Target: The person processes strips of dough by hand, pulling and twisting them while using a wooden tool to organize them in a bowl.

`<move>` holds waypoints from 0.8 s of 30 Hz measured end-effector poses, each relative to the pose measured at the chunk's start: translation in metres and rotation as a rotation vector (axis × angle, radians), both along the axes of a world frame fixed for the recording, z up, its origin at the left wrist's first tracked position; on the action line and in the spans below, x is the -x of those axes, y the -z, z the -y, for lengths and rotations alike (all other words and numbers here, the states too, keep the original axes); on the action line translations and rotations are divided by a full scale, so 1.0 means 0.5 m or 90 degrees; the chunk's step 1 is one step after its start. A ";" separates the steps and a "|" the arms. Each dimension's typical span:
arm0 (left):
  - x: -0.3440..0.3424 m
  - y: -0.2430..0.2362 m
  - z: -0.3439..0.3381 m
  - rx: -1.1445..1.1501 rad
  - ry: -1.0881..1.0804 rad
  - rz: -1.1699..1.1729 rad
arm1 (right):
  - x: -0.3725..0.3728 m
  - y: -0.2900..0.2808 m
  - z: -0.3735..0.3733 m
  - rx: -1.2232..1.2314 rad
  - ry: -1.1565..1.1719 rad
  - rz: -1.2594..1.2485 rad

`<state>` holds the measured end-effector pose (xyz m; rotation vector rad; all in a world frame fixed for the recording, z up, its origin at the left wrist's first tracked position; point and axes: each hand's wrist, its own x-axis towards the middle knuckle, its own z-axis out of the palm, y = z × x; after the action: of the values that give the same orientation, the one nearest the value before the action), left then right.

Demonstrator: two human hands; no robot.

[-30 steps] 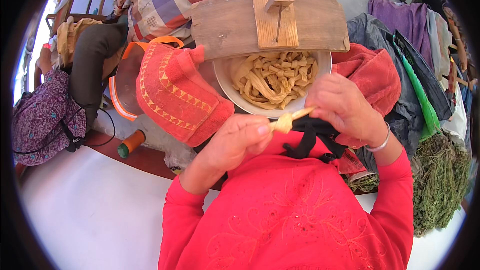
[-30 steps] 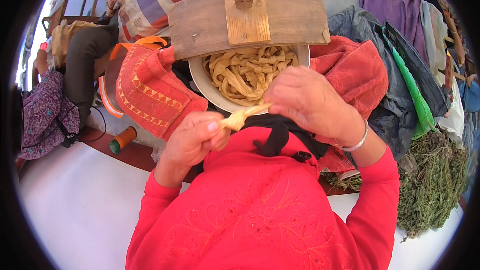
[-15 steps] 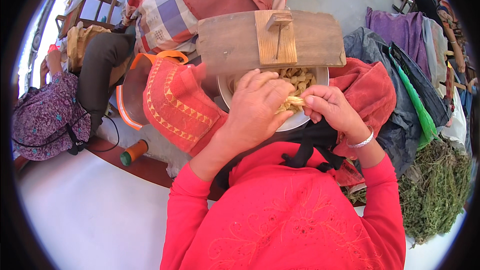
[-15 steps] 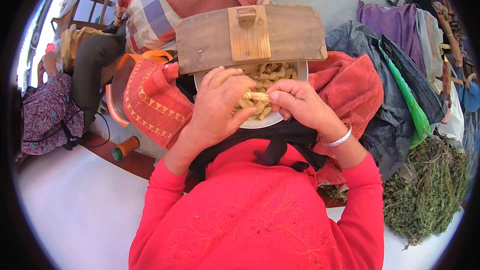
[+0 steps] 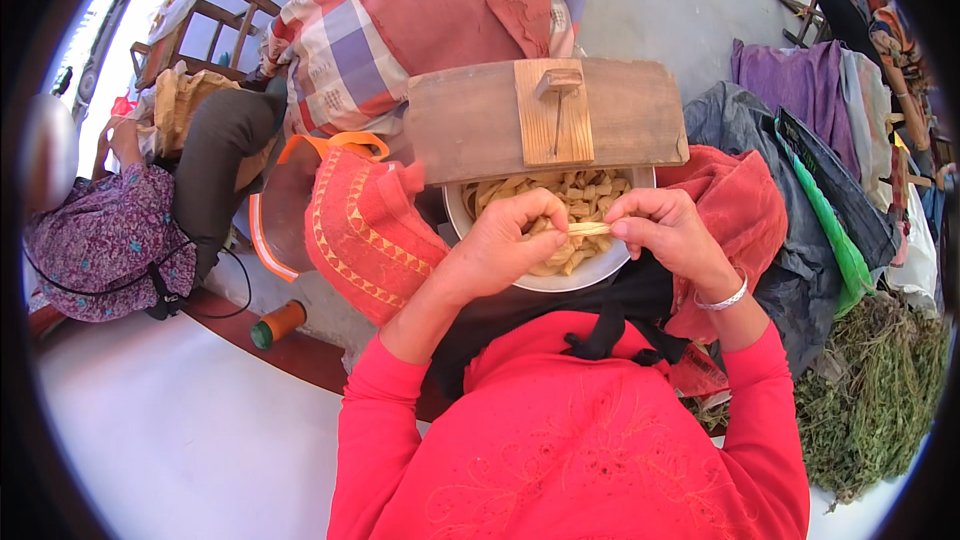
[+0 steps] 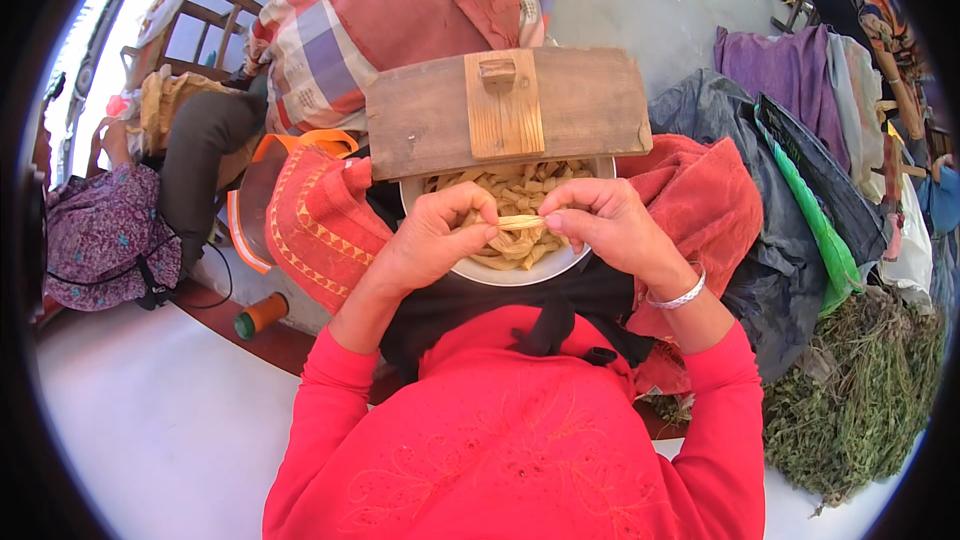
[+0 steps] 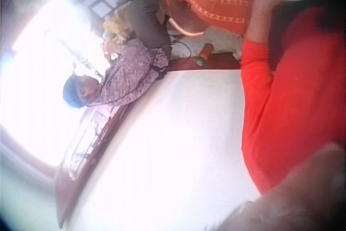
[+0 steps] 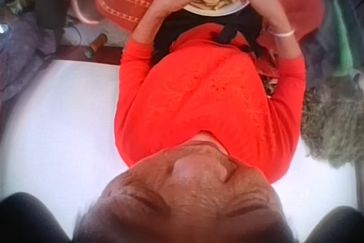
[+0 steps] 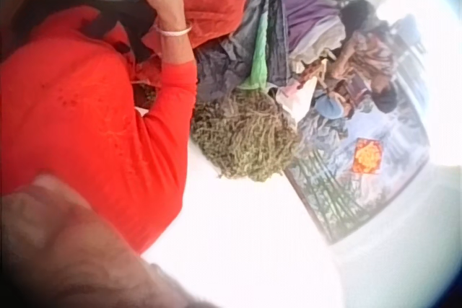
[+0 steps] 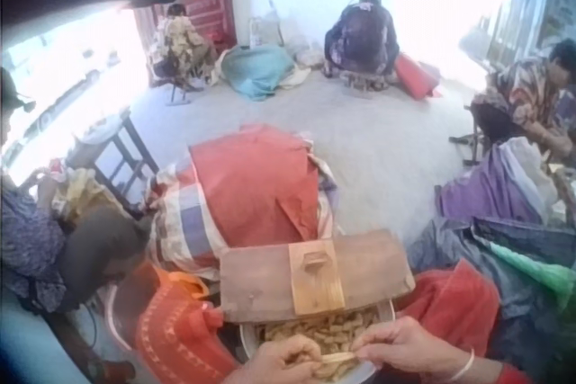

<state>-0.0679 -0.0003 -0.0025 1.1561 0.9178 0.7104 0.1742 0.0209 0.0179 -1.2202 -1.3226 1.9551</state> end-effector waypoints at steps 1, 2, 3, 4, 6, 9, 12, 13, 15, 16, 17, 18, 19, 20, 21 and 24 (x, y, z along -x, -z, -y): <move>0.008 -0.001 -0.011 0.026 -0.005 0.020 | 0.005 0.003 -0.007 -0.021 0.028 -0.007; 0.015 -0.005 -0.024 0.060 -0.008 -0.023 | 0.011 0.014 -0.018 -0.041 0.056 -0.014; 0.014 0.002 -0.042 0.037 -0.042 -0.019 | 0.017 0.031 -0.030 -0.059 0.081 -0.020; 0.010 0.012 -0.061 0.014 -0.078 -0.017 | 0.022 0.048 -0.044 -0.086 0.094 -0.005; 0.004 0.037 -0.095 -0.006 -0.127 -0.025 | 0.048 0.066 -0.067 -0.116 0.146 0.006; 0.010 0.054 -0.122 -0.067 -0.134 -0.120 | 0.074 0.093 -0.085 -0.165 0.184 0.047; 0.007 0.057 -0.133 -0.058 -0.166 -0.115 | 0.086 0.098 -0.093 -0.217 0.192 0.100; 0.008 0.060 -0.136 -0.059 -0.174 -0.114 | 0.090 0.099 -0.096 -0.241 0.198 0.115; 0.007 0.068 -0.145 -0.062 -0.185 -0.110 | 0.096 0.100 -0.103 -0.291 0.213 0.147; 0.004 0.073 -0.149 -0.068 -0.198 -0.093 | 0.098 0.101 -0.106 -0.300 0.217 0.163; 0.002 0.080 -0.152 -0.075 -0.211 -0.077 | 0.101 0.103 -0.110 -0.310 0.220 0.179; 0.002 0.086 -0.155 -0.081 -0.224 -0.061 | 0.104 0.105 -0.113 -0.318 0.224 0.194; 0.001 0.091 -0.159 -0.094 -0.227 -0.068 | 0.107 0.108 -0.117 -0.316 0.226 0.194; 0.002 0.096 -0.163 -0.107 -0.230 -0.074 | 0.109 0.111 -0.120 -0.315 0.228 0.193; -0.002 0.107 -0.168 -0.119 -0.228 -0.080 | 0.108 0.117 -0.122 -0.311 0.235 0.195; 0.009 0.189 -0.176 -0.137 -0.267 -0.217 | 0.114 0.134 -0.120 -0.373 0.195 0.283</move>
<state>-0.0723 0.0877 -0.0968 1.3128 1.4232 0.9858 0.1174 0.0809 -0.0492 -1.4748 -1.6426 1.0058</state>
